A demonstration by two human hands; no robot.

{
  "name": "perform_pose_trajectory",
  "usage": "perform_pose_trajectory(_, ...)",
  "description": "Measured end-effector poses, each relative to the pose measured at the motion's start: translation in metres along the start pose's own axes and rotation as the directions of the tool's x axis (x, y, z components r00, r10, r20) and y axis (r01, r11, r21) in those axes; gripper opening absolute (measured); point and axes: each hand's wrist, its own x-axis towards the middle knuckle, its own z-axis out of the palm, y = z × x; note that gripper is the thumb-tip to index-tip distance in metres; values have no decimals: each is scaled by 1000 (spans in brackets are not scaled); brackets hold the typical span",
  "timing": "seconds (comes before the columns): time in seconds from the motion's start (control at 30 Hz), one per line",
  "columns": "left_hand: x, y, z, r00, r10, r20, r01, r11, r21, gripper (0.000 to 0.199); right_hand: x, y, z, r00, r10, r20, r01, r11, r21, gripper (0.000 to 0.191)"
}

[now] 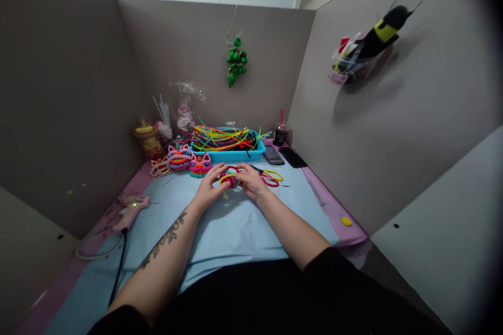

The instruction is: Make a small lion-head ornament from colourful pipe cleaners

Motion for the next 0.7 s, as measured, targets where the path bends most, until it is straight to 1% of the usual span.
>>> perform_pose_trajectory(0.1,2,-2,-1,994,-7,-108,14,998,63,28,2,1,-1,999,-29,-43,28,999,-21,47)
perform_pose_trajectory(0.17,3,-2,-2,992,-17,-126,26,997,76,19,2,2,-2,998,-37,-57,34,999,-40,47)
perform_pose_trajectory(0.27,4,0,-4,989,9,-150,5,996,91,12,2,2,-2,998,-24,-53,20,997,-78,47)
perform_pose_trajectory(0.37,4,3,-9,982,69,-179,-47,991,125,9,0,2,-2,999,33,7,-32,986,-164,47)
perform_pose_trajectory(0.47,5,3,-14,988,109,-112,-85,976,201,6,-2,-1,-4,979,164,122,-127,956,-266,48)
perform_pose_trajectory(0.53,6,2,-18,992,111,-64,-94,969,227,4,-3,-4,-6,959,230,164,-173,938,-301,47)
perform_pose_trajectory(0.6,7,0,-20,995,94,-36,-84,974,210,3,-3,-7,-8,956,242,164,-187,938,-291,46)
perform_pose_trajectory(0.7,8,0,-19,998,64,8,-64,983,172,6,-2,-9,-9,974,194,114,-160,954,-254,45)
